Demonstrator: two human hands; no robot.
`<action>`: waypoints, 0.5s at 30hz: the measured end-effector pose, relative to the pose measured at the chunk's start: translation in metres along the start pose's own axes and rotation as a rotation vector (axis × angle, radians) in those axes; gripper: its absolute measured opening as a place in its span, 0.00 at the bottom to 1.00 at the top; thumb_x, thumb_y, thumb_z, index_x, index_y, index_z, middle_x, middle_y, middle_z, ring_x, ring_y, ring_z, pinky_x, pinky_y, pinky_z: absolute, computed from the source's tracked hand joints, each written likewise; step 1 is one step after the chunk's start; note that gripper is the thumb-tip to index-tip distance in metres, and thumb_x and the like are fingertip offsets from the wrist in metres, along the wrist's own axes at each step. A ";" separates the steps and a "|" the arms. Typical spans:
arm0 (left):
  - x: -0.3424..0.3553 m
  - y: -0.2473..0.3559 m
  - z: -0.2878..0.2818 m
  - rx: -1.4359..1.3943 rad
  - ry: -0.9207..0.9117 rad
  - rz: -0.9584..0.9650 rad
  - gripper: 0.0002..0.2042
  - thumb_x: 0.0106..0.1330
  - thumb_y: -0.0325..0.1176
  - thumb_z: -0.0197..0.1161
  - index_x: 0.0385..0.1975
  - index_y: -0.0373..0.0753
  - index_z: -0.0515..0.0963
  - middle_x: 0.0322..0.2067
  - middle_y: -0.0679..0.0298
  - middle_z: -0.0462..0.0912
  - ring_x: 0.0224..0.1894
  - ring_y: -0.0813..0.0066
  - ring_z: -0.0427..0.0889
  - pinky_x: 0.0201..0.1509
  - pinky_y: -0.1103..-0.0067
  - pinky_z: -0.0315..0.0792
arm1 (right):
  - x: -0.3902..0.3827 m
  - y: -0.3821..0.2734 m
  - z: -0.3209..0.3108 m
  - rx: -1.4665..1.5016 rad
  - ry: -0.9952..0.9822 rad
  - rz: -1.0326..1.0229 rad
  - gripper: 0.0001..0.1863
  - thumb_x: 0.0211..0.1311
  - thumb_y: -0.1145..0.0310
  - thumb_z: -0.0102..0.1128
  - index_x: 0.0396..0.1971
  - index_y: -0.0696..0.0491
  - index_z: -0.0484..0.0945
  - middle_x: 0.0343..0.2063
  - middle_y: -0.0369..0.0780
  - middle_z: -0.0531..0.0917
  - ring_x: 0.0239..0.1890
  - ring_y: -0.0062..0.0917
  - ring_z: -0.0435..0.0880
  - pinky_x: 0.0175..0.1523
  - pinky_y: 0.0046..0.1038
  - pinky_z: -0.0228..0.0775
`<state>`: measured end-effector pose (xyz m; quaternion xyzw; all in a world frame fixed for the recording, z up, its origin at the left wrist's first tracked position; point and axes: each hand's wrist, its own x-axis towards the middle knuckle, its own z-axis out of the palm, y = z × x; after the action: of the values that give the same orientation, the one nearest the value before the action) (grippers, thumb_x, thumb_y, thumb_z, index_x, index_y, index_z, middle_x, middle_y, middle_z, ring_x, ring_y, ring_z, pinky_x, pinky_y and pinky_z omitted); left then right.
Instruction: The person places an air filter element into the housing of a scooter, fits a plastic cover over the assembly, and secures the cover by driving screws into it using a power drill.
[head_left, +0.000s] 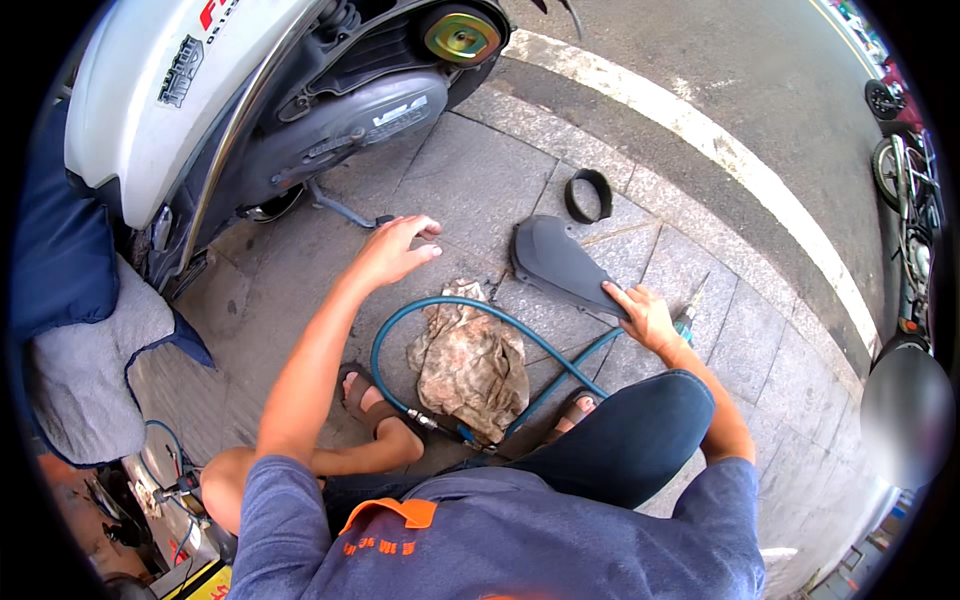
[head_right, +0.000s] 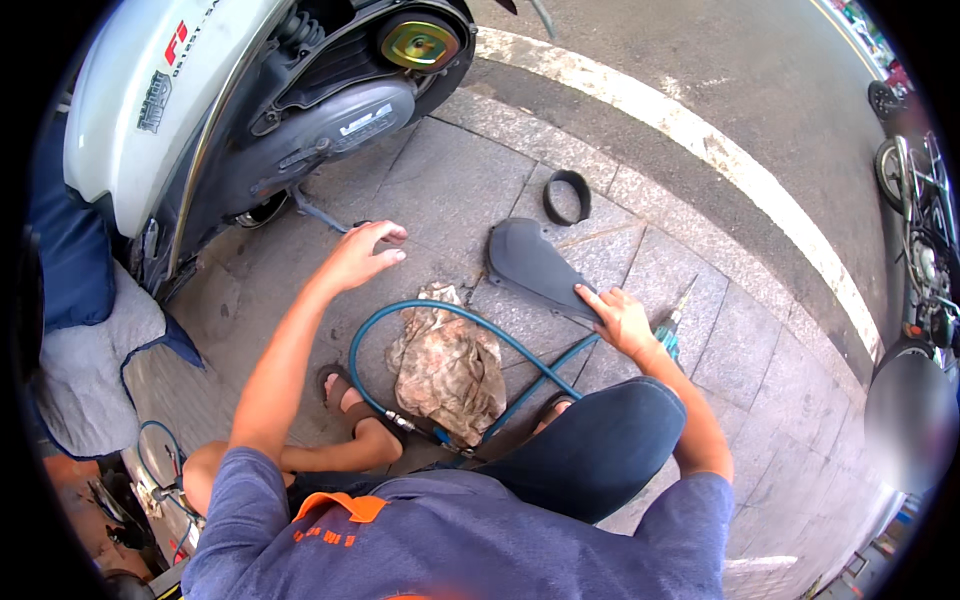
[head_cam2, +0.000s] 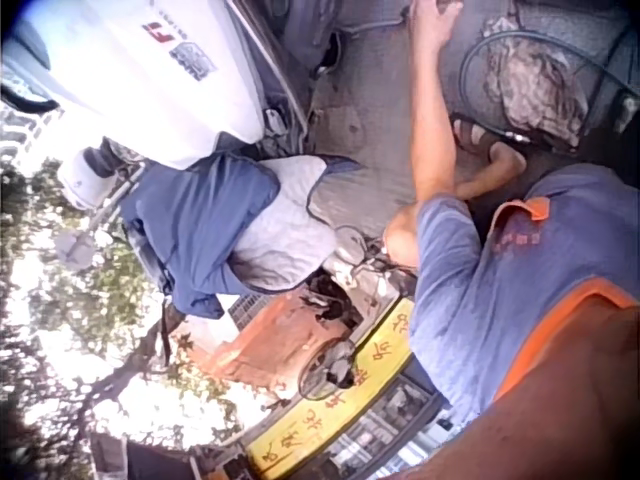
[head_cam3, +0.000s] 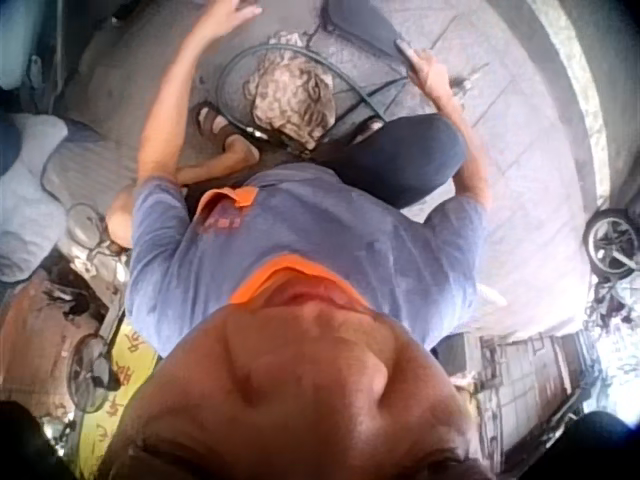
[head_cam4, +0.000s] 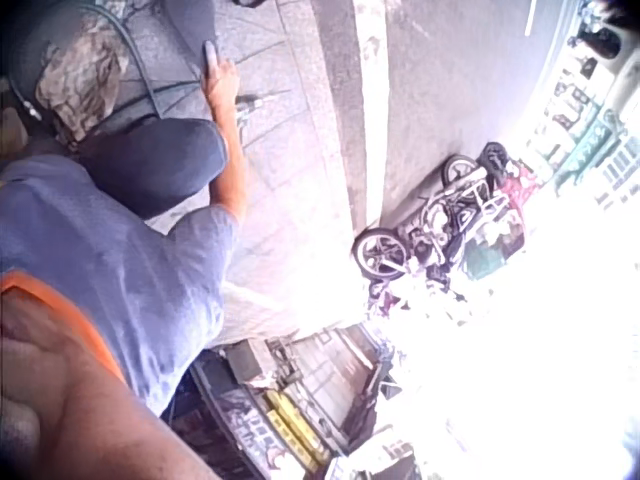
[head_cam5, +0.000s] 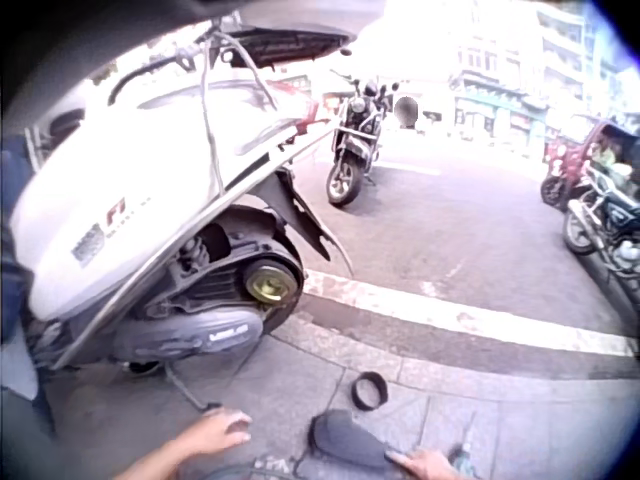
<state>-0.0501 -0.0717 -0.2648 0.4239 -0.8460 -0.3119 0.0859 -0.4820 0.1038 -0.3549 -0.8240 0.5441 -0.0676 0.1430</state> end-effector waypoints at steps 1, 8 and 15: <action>0.004 0.011 -0.004 0.037 0.028 0.044 0.16 0.61 0.36 0.63 0.46 0.36 0.75 0.44 0.57 0.82 0.46 0.64 0.81 0.51 0.71 0.73 | 0.001 -0.004 -0.006 0.027 0.087 0.002 0.47 0.37 0.71 0.71 0.65 0.44 0.63 0.29 0.39 0.75 0.35 0.36 0.74 0.42 0.36 0.71; 0.028 -0.002 0.012 -0.360 0.091 -0.111 0.16 0.59 0.32 0.65 0.45 0.33 0.76 0.41 0.56 0.83 0.44 0.69 0.82 0.51 0.74 0.74 | 0.009 0.012 -0.022 -0.056 -0.198 -0.138 0.44 0.49 0.67 0.67 0.68 0.33 0.58 0.33 0.37 0.75 0.41 0.35 0.77 0.44 0.36 0.76; 0.039 0.073 -0.022 -0.212 0.006 0.142 0.24 0.58 0.37 0.66 0.52 0.33 0.73 0.52 0.51 0.77 0.57 0.56 0.75 0.60 0.69 0.67 | 0.071 -0.017 -0.130 0.544 -0.192 -0.018 0.35 0.52 0.56 0.67 0.62 0.41 0.68 0.42 0.46 0.84 0.41 0.40 0.83 0.48 0.37 0.73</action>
<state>-0.1142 -0.0794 -0.2079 0.3524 -0.8359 -0.3913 0.1547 -0.4734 0.0242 -0.2290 -0.7628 0.4828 -0.1340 0.4089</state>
